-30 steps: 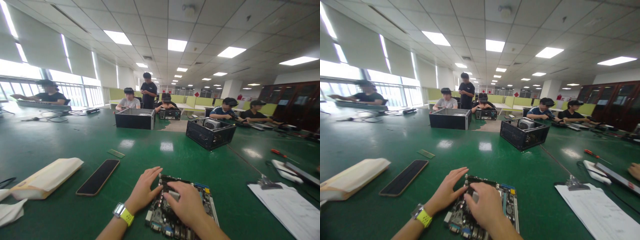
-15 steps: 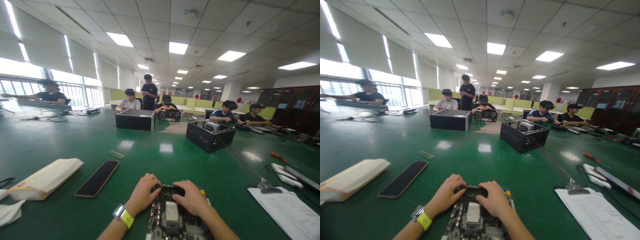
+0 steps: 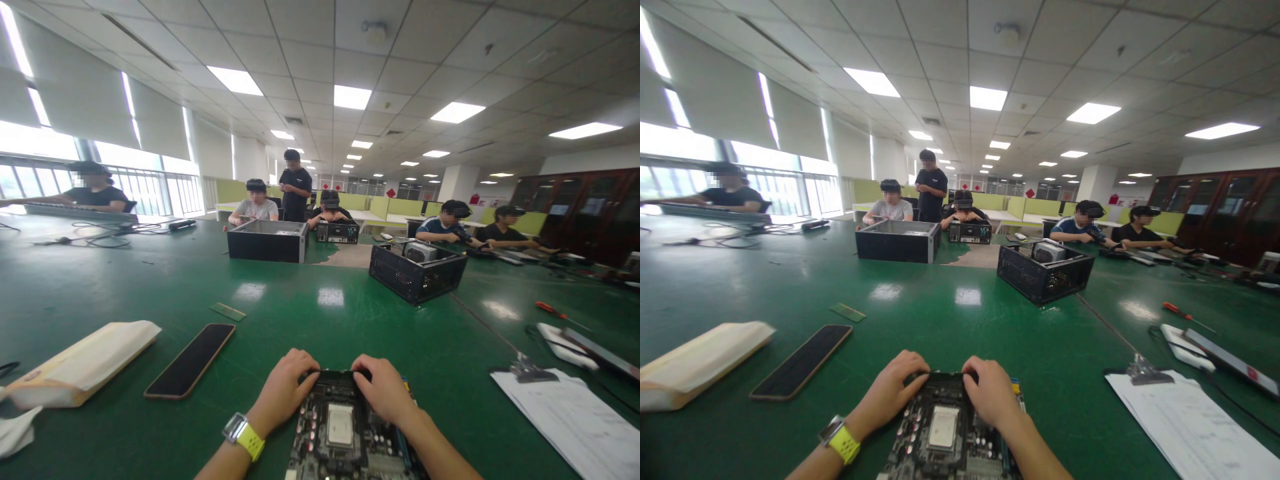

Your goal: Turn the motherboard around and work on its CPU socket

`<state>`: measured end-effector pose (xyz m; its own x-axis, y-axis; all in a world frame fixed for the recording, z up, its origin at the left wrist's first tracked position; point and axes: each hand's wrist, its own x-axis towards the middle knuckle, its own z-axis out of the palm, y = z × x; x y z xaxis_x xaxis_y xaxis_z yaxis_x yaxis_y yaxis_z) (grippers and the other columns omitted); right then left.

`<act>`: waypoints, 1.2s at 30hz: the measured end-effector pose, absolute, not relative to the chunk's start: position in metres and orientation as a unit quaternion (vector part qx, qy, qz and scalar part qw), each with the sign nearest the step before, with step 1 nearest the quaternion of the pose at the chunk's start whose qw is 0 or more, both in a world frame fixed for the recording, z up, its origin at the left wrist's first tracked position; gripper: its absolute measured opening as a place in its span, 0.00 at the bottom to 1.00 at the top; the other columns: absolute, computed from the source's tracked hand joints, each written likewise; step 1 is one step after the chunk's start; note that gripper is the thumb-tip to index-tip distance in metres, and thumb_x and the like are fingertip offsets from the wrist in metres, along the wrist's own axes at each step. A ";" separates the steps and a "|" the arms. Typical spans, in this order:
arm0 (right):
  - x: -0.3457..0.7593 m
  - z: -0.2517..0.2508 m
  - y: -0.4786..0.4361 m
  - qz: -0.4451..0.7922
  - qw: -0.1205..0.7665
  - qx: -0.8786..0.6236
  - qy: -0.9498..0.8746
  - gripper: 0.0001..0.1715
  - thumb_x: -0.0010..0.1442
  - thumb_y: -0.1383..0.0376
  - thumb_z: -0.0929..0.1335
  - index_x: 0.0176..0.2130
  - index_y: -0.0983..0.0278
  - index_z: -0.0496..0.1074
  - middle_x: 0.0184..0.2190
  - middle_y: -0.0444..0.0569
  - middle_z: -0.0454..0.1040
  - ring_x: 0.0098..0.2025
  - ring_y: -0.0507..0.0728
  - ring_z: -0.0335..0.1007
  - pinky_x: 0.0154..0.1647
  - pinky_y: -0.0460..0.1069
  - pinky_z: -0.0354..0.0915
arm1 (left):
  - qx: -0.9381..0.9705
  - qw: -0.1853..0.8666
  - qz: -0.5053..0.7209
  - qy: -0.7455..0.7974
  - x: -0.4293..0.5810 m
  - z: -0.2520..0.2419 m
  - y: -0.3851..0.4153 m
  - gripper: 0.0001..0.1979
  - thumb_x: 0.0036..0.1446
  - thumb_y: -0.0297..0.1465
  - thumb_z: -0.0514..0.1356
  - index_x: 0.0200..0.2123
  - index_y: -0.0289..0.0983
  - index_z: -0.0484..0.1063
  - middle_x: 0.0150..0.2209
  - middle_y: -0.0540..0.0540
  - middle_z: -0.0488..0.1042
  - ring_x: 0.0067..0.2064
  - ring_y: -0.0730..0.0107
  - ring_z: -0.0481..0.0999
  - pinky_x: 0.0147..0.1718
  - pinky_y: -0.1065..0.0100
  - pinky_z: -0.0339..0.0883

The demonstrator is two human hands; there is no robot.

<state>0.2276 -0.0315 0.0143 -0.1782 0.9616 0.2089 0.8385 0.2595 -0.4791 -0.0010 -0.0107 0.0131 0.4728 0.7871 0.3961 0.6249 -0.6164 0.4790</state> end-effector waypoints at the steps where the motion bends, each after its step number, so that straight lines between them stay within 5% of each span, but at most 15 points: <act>1: 0.228 0.014 -0.032 0.130 0.243 -0.592 -0.757 0.11 0.58 0.65 0.61 0.36 0.60 0.73 0.34 0.44 0.76 0.39 0.53 0.70 0.41 0.45 0.59 | 0.847 0.135 0.299 0.418 -0.001 0.013 -0.011 0.07 0.58 0.30 0.55 0.34 0.40 0.73 0.35 0.47 0.73 0.41 0.64 0.68 0.42 0.64 0.63; 31: 0.227 0.013 -0.030 0.138 0.251 -0.581 -0.762 0.12 0.55 0.65 0.63 0.37 0.61 0.75 0.37 0.45 0.76 0.41 0.55 0.69 0.45 0.47 0.60 | 0.828 0.149 0.312 0.442 -0.001 0.009 -0.009 0.06 0.52 0.27 0.55 0.32 0.40 0.71 0.32 0.48 0.72 0.38 0.64 0.69 0.39 0.65 0.65; 36: 0.222 0.024 -0.036 0.111 0.264 -0.596 -0.750 0.14 0.55 0.63 0.64 0.41 0.61 0.74 0.43 0.48 0.74 0.48 0.58 0.66 0.50 0.50 0.59 | 0.826 0.157 0.313 0.441 -0.001 0.007 -0.008 0.07 0.52 0.27 0.55 0.33 0.40 0.72 0.33 0.48 0.73 0.38 0.64 0.69 0.40 0.65 0.65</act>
